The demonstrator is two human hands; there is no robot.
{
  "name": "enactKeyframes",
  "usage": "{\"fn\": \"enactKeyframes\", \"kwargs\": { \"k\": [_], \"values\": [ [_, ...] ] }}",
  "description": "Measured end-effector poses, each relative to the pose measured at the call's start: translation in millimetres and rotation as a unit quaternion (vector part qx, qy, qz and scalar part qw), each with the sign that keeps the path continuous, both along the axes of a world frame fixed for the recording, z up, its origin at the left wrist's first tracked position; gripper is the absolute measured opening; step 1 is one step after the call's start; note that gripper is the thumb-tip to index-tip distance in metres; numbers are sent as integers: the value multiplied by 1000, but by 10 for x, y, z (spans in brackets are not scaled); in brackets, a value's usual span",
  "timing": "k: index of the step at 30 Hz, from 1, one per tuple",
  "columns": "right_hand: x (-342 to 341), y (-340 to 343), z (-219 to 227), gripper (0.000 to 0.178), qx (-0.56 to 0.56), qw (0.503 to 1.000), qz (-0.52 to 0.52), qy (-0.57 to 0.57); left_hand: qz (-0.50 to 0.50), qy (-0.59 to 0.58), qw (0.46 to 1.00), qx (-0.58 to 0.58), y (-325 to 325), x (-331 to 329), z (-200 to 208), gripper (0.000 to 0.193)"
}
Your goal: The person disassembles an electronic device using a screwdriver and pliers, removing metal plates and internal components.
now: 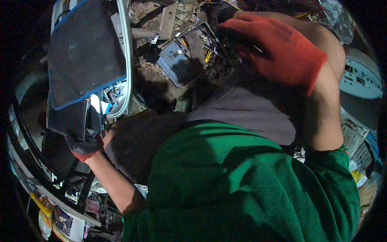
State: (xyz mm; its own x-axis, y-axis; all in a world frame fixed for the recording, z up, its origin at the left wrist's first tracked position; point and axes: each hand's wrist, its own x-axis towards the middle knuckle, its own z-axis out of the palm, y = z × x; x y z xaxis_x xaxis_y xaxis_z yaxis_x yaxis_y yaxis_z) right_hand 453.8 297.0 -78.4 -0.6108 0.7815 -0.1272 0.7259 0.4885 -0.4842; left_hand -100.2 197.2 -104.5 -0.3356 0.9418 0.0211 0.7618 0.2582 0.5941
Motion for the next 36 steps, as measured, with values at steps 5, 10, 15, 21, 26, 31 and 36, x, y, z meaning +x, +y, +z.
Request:
{"fn": "enactKeyframes", "kwargs": {
  "k": [5, 10, 15, 21, 26, 31, 36],
  "values": [
    [-91, 146, -2, 50, -51, 995, -9, 85, -177, 337, 924, -24, -106, 9, 138, 61],
    [-74, 223, -140, 48, -67, 989, -9, 133, -174, 343, 921, 60, -240, -354, 149, 58],
    [-282, 289, -209, 37, -133, 990, 2, 35, -91, 203, 975, 7, -194, -345, 123, 54],
    [-655, 142, -566, 41, -269, 938, 127, -176, 231, -410, 877, 98, 109, 134, 134, 49],
    [-1341, -166, -708, 52, -325, 905, 216, -169, 225, -512, 827, 66, 241, 228, 125, 46],
    [-1875, -256, -837, 64, -321, 935, 136, 67, -58, 76, 994, -59, 38, -370, 122, 42],
    [-2117, -73, -685, 48, -397, 892, 194, 92, -79, 138, 987, -10, 60, -134, 342, 43]
  ]
}}
